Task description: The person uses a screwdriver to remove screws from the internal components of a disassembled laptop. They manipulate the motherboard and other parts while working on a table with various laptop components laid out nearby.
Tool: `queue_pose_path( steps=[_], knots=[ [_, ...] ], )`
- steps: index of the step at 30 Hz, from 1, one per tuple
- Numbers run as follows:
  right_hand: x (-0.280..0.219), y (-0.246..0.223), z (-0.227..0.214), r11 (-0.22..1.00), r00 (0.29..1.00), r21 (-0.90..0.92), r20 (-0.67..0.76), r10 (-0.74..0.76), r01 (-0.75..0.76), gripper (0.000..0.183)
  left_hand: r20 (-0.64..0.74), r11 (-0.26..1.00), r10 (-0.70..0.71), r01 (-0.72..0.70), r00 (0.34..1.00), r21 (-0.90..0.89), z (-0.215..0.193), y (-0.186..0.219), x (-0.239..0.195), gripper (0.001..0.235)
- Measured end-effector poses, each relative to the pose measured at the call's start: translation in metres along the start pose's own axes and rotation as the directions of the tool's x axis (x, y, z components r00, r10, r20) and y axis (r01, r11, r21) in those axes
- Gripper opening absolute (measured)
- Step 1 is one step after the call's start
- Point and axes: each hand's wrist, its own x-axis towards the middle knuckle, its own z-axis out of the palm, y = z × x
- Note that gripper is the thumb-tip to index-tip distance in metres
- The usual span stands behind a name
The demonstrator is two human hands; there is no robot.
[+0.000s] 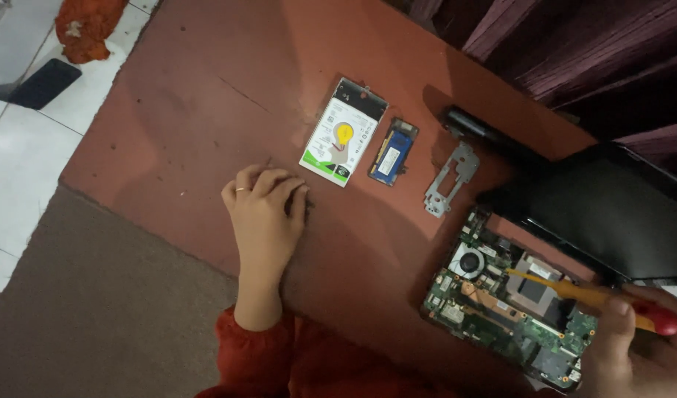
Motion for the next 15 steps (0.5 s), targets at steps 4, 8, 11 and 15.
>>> queue_pose_path(
  steps=[4, 8, 11, 15],
  knots=[
    [0.0, 0.012, 0.004, 1.0, 0.999, -0.022, -0.035, -0.016, 0.016, 0.02, 0.005, 0.998, -0.001, 0.001, 1.0, 0.061, 0.0, 0.002, 0.0, 0.005],
    [0.0, 0.011, 0.007, 0.999, 0.998, 0.029, -0.054, -0.03, 0.031, 0.024, 0.031, 0.998, -0.011, 0.009, 0.999, 0.069, -0.002, 0.003, 0.001, 0.003],
    [0.001, 0.012, 0.007, 0.989, 0.998, 0.143, -0.061, -0.011, 0.02, 0.031, 0.05, 0.994, -0.012, 0.007, 0.999, 0.107, -0.001, 0.001, 0.001, 0.006],
    [0.0, 0.016, 0.001, 0.993, 0.996, 0.119, -0.086, -0.014, 0.024, 0.039, 0.077, 0.994, 0.015, -0.024, 0.997, 0.106, 0.003, -0.005, 0.001, 0.008]
  ],
)
